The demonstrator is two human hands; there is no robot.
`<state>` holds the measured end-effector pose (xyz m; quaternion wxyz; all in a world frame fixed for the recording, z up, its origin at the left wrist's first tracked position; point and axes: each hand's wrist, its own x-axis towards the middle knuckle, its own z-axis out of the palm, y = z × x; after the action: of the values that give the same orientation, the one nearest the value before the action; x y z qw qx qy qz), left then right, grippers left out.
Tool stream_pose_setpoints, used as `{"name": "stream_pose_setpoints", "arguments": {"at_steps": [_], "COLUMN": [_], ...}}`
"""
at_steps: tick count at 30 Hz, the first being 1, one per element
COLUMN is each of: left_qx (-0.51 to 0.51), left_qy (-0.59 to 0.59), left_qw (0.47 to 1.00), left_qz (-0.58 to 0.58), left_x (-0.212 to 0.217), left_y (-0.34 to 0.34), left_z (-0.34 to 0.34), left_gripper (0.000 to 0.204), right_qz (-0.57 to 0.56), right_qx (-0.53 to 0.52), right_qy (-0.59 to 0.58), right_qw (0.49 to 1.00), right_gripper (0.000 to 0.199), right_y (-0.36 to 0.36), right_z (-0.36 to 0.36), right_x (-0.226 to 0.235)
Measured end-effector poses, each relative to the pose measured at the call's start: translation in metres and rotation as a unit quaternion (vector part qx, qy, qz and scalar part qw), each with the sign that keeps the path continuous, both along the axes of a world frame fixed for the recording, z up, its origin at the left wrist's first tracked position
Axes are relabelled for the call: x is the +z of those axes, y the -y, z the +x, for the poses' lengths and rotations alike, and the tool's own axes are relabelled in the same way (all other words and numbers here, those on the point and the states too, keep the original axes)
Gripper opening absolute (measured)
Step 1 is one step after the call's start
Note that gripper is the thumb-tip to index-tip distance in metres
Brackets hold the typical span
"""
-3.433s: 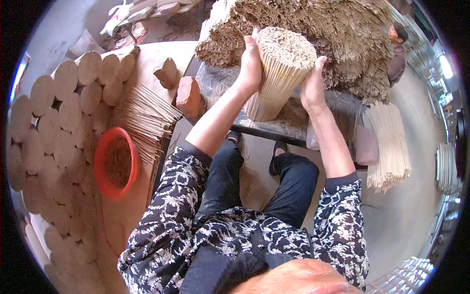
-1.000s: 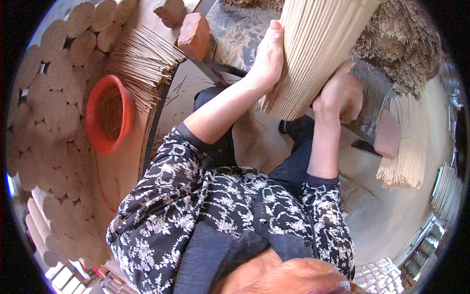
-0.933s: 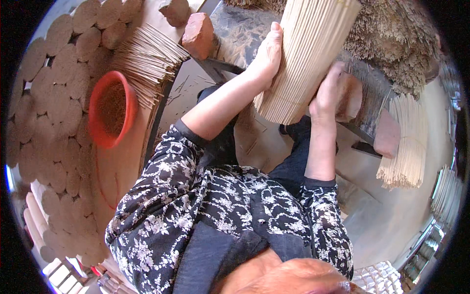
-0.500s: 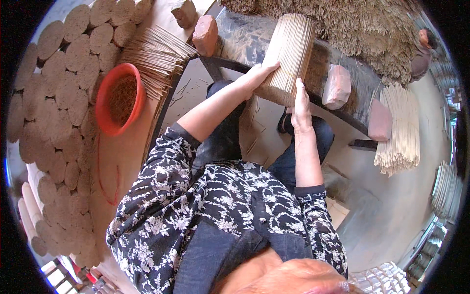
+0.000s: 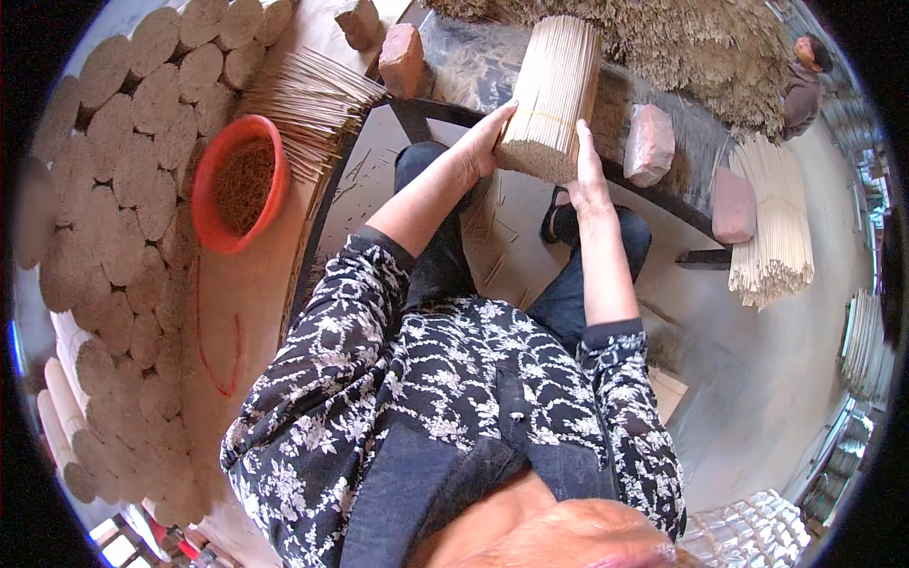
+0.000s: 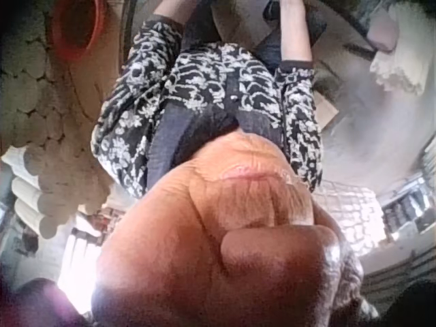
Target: Bundling a set of bamboo or wooden sticks together and securing them with a rubber band on a workbench.
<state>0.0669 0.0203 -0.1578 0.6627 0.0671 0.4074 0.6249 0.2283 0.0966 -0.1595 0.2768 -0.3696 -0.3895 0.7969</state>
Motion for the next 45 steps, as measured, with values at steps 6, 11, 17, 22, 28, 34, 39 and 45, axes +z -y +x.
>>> {"name": "stream_pose_setpoints", "arguments": {"at_steps": [6,11,17,22,28,34,39,45], "left_qx": [-0.157,-0.097,-0.058,-0.077,0.111,0.131,0.168,0.138], "left_qy": [-0.053,-0.083,-0.094,-0.164,-0.286,-0.118,-0.118,-0.021], "left_qw": [0.981,0.988,0.993,0.981,0.952,0.981,0.961,0.978], "left_qz": [-0.103,-0.091,-0.048,-0.065,0.022,0.080,0.183,0.152], "left_x": [0.004,0.008,0.016,0.047,0.039,-0.001,-0.009,0.052], "left_y": [0.038,0.026,0.028,0.023,-0.063,-0.151,-0.160,-0.144], "left_z": [-0.018,-0.033,0.005,-0.024,-0.082,-0.083,-0.060,-0.063], "left_gripper": [0.071,0.078,0.057,0.078,0.064,0.063,0.048,0.049], "right_qz": [-0.029,0.005,0.063,0.057,0.177,0.328,0.160,0.009], "right_qx": [0.017,0.044,-0.010,-0.010,-0.090,-0.055,-0.053,-0.034], "right_qy": [0.111,0.041,0.044,0.021,0.028,0.000,-0.110,-0.196], "right_qw": [0.993,0.998,0.997,0.998,0.980,0.943,0.980,0.980], "right_gripper": [0.095,0.083,0.076,0.080,0.078,0.067,0.064,0.068], "right_y": [0.045,0.010,0.024,0.004,-0.060,-0.141,-0.149,-0.113], "right_z": [0.030,0.027,0.010,0.038,-0.004,-0.038,-0.052,-0.061], "right_x": [0.020,0.029,0.022,0.049,0.041,0.002,-0.015,0.052]}}
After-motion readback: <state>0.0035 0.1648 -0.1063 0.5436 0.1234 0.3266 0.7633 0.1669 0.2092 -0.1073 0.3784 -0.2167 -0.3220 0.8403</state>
